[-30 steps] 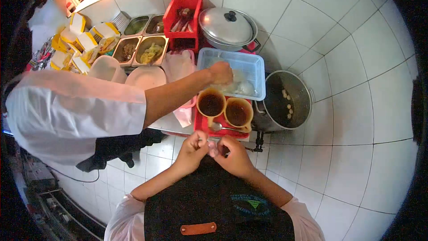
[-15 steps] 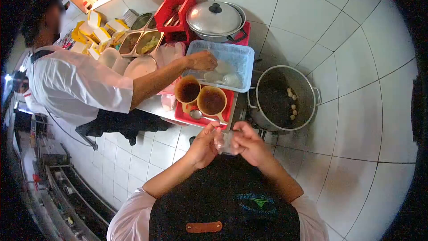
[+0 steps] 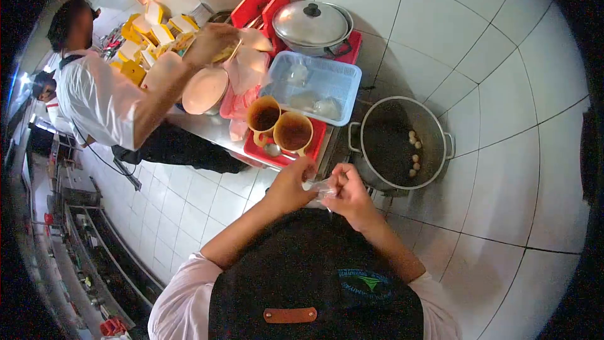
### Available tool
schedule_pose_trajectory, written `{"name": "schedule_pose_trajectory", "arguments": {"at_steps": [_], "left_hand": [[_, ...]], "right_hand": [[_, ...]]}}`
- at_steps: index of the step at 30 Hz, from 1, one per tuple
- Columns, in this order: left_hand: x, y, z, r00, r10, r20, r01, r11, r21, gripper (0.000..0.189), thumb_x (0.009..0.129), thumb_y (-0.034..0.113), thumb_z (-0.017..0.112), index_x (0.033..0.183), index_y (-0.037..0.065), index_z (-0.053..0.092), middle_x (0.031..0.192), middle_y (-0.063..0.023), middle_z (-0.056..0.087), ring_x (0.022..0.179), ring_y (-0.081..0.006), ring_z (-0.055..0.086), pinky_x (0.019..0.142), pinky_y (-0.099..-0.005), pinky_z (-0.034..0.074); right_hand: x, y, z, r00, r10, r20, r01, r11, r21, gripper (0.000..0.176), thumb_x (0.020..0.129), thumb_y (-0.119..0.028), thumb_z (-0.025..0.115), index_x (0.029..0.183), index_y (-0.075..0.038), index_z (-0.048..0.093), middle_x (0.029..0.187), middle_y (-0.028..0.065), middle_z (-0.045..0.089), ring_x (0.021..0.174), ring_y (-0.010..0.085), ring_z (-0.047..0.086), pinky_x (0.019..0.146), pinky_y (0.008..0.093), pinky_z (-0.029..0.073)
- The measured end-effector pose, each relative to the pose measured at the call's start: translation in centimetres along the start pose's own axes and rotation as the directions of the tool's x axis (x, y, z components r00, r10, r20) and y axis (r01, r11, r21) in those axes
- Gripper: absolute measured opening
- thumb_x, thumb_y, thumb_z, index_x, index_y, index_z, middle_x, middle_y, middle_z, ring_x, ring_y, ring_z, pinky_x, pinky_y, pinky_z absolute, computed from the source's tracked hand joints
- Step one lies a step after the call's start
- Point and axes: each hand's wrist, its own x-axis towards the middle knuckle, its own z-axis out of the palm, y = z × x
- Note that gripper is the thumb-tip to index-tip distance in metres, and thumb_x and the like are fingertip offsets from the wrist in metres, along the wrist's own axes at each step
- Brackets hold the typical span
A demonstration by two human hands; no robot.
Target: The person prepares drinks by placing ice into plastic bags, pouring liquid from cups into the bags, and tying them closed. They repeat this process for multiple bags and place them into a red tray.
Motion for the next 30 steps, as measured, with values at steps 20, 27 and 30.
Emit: {"name": "schedule_pose_trajectory", "arguments": {"at_steps": [20,27,30], "left_hand": [[4.5,-2.2,-8.6,0.952,0.279,-0.126,-0.261,0.955,0.141,0.027,0.068,0.000,0.071,0.086,0.006,0.052,0.076,-0.0136,0.053,0.072,-0.0355,0.058,0.061,-0.0453,0.045],[6.4,-5.7,-13.6,0.886,0.447,0.124,-0.439,0.894,-0.087,0.026,0.074,0.002,0.072,0.096,0.006,0.058,0.088,-0.0121,0.059,0.083,-0.0363,0.062,0.072,-0.0429,0.052],[7.6,-6.4,-15.6,0.895,0.389,0.220,-0.328,0.906,-0.268,0.019,0.080,0.003,0.072,0.096,0.005,0.061,0.087,-0.0088,0.061,0.077,-0.0266,0.063,0.069,-0.0357,0.051]], "right_hand": [[8.5,1.1,5.2,0.870,-0.493,0.008,0.193,0.325,-0.926,0.024,0.079,-0.002,0.069,0.097,-0.005,0.053,0.073,0.0095,0.053,0.063,0.0248,0.057,0.057,0.0380,0.046],[11.7,1.9,8.8,0.897,-0.385,-0.218,-0.004,0.486,-0.874,0.026,0.079,0.000,0.070,0.097,-0.004,0.053,0.080,0.0070,0.054,0.069,0.0170,0.055,0.064,0.0304,0.047],[12.2,1.4,8.6,0.893,-0.411,-0.185,0.031,0.464,-0.885,0.024,0.083,-0.005,0.069,0.103,-0.004,0.054,0.091,0.0051,0.056,0.076,0.0133,0.054,0.071,0.0278,0.047]]}}
